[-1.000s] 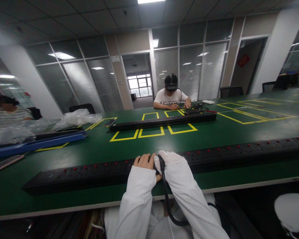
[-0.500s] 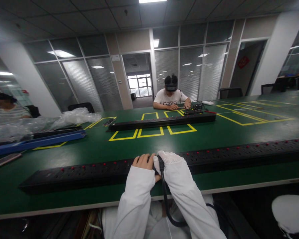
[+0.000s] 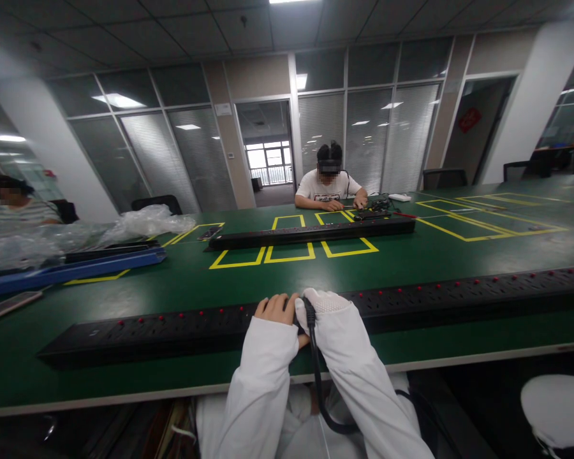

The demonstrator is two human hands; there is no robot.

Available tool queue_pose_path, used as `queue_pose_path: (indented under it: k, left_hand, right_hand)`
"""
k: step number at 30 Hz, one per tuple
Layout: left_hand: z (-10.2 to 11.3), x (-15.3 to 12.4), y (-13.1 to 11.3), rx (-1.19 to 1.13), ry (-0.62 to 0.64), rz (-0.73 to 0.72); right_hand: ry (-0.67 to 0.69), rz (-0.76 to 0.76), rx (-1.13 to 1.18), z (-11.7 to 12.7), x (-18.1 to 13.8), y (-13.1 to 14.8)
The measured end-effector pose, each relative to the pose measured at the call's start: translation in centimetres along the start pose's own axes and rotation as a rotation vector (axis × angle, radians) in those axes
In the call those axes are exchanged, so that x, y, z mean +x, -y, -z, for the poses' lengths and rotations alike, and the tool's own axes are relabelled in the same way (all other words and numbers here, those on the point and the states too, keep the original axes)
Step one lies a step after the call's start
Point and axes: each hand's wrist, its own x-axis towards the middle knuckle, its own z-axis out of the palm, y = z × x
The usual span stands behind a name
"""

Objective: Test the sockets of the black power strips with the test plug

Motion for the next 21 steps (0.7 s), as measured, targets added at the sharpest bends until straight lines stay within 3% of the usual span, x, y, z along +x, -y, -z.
queue_pose_path:
  k: [21]
  left_hand:
    - [-0.32, -0.09, 0.14, 0.006, -0.022, -0.013]
  right_hand:
    - [0.001, 0.005, 0.017, -0.18, 0.01, -0.03]
